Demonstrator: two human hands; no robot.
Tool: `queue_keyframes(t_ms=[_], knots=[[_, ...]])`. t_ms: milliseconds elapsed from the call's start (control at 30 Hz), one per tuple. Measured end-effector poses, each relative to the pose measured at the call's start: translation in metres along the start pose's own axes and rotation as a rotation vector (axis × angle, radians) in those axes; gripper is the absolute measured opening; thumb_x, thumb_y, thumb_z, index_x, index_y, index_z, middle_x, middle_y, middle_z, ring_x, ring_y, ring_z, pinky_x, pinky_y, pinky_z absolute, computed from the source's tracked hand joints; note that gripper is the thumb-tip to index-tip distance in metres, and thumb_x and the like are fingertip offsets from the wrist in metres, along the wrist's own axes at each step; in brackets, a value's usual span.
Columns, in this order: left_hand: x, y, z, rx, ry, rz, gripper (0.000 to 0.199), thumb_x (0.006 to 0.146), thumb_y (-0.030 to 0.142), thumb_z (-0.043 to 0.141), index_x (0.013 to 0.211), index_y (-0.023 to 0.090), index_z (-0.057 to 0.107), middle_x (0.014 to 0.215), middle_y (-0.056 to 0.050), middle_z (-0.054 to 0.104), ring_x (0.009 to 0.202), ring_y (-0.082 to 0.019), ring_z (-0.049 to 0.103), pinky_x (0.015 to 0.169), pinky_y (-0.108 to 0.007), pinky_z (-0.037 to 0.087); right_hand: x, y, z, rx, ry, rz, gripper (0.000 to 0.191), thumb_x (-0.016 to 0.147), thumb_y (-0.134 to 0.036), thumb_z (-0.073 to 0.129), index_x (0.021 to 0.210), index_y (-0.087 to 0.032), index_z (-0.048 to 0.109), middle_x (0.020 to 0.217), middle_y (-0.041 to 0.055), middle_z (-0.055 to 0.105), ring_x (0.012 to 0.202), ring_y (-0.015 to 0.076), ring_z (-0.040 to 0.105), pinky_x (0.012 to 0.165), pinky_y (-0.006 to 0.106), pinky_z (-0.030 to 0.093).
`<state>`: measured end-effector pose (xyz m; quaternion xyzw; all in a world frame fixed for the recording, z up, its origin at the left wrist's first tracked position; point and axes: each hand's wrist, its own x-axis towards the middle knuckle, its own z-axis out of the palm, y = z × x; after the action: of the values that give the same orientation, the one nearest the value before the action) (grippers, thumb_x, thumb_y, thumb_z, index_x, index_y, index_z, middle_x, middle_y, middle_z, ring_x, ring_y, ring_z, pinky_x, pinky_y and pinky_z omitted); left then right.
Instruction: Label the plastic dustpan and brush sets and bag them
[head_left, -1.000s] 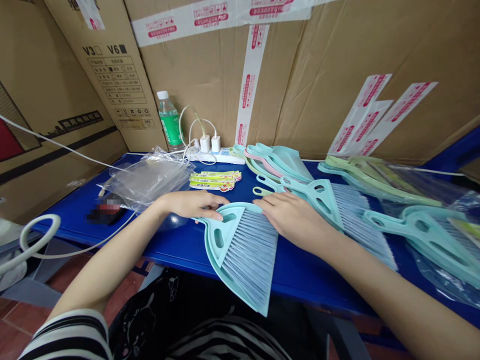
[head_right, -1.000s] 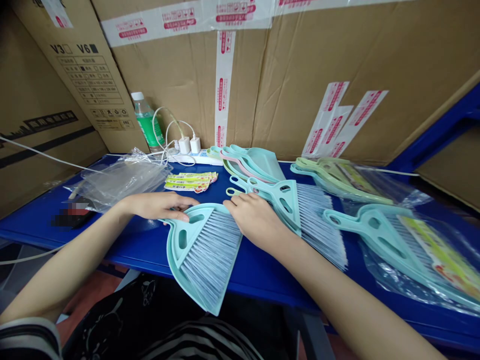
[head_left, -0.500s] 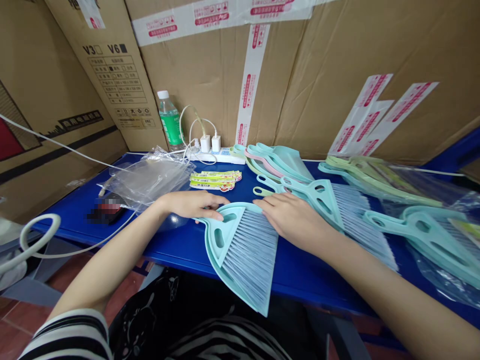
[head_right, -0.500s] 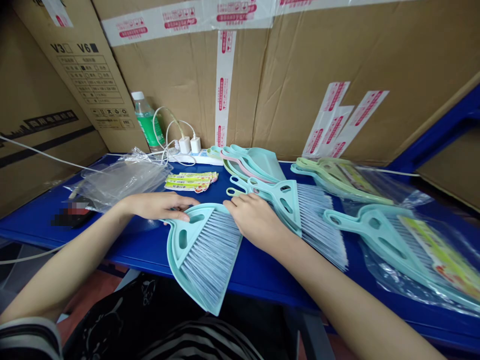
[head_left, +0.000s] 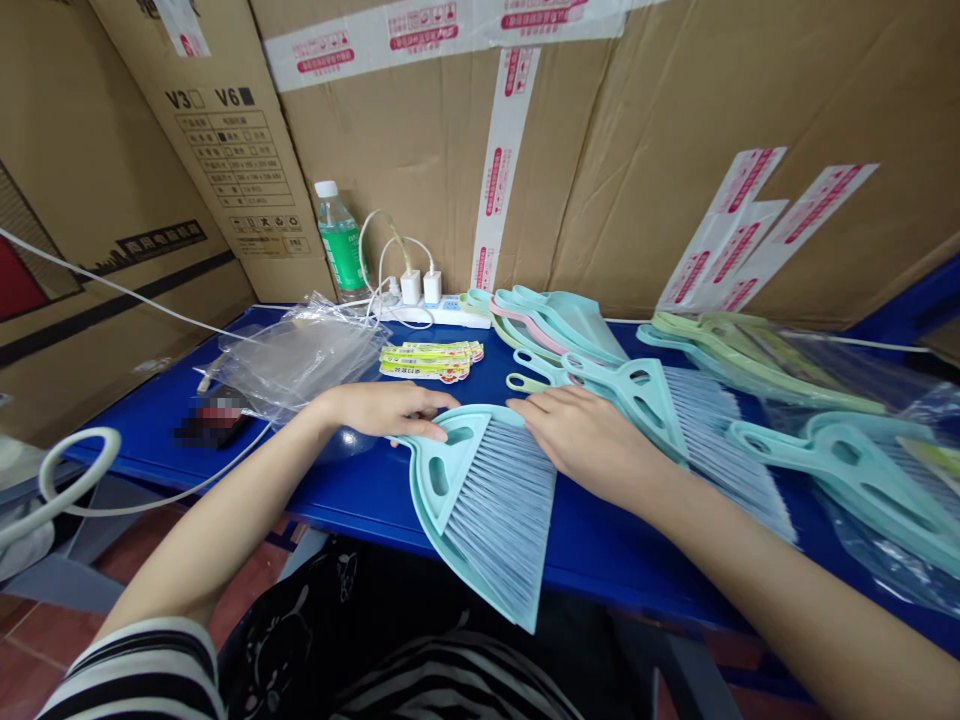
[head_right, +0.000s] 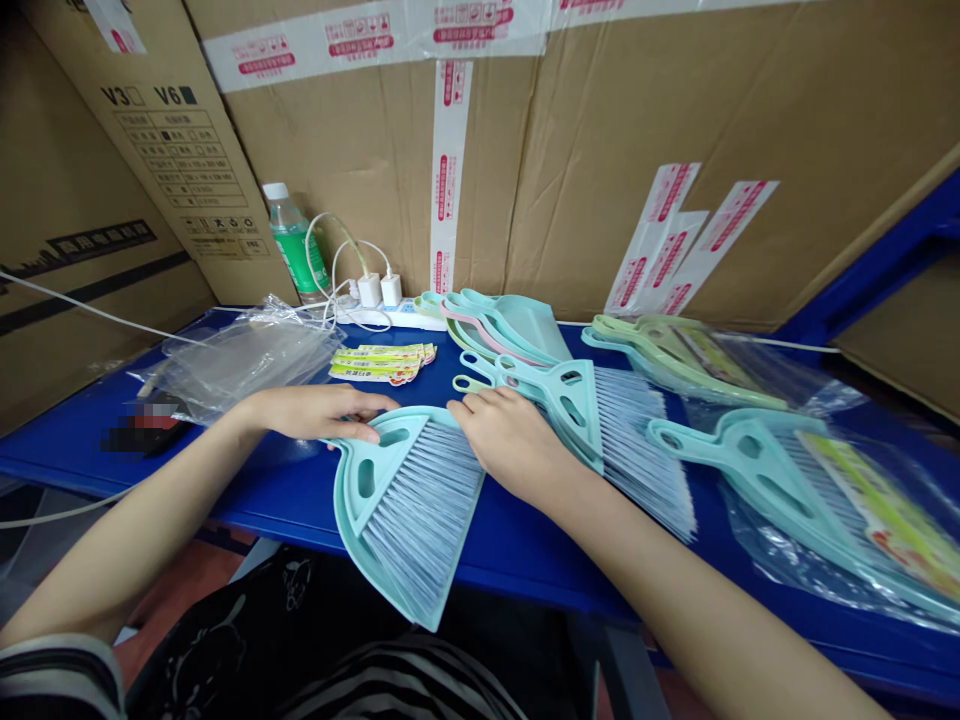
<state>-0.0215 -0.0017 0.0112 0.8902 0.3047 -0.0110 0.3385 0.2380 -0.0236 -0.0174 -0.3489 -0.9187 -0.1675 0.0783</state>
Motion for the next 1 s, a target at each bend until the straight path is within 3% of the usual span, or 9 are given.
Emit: queue_keyframes(t_ms=[267, 567, 1000], knots=[[-0.0005, 0.0001, -0.0001, 0.014, 0.008, -0.007, 0.035, 0.097, 0.041, 0.049, 0.119, 0.015, 0.056, 0.093, -0.003, 0.067, 0.075, -0.012, 0.058, 0.065, -0.019, 0.039, 0.0005, -0.0017, -0.0023, -0.006, -0.029, 0.010, 0.028, 0.086, -0.005, 0.050, 0.105, -0.014, 0.069, 0.096, 0.0097, 0.075, 0.086, 0.0231, 0.069, 0.077, 0.034, 0.047], [-0.0003, 0.0003, -0.0003, 0.022, 0.003, -0.007, 0.035, 0.097, 0.041, 0.048, 0.119, 0.015, 0.055, 0.094, -0.004, 0.067, 0.076, -0.012, 0.058, 0.066, -0.019, 0.040, 0.0007, -0.0013, -0.0028, 0.017, -0.037, -0.004, 0.049, 0.084, -0.001, 0.048, 0.129, -0.018, 0.060, 0.101, 0.0082, 0.074, 0.093, 0.0225, 0.069, 0.080, 0.035, 0.049], [0.0004, -0.0016, 0.0008, 0.002, 0.025, 0.024, 0.036, 0.096, 0.044, 0.050, 0.119, 0.016, 0.056, 0.089, -0.003, 0.067, 0.072, -0.012, 0.056, 0.064, -0.020, 0.040, 0.0026, -0.0027, -0.0025, 0.064, -0.059, 0.007, 0.058, 0.081, 0.002, 0.043, 0.133, -0.020, 0.057, 0.104, 0.0098, 0.074, 0.098, 0.0234, 0.067, 0.084, 0.038, 0.049]])
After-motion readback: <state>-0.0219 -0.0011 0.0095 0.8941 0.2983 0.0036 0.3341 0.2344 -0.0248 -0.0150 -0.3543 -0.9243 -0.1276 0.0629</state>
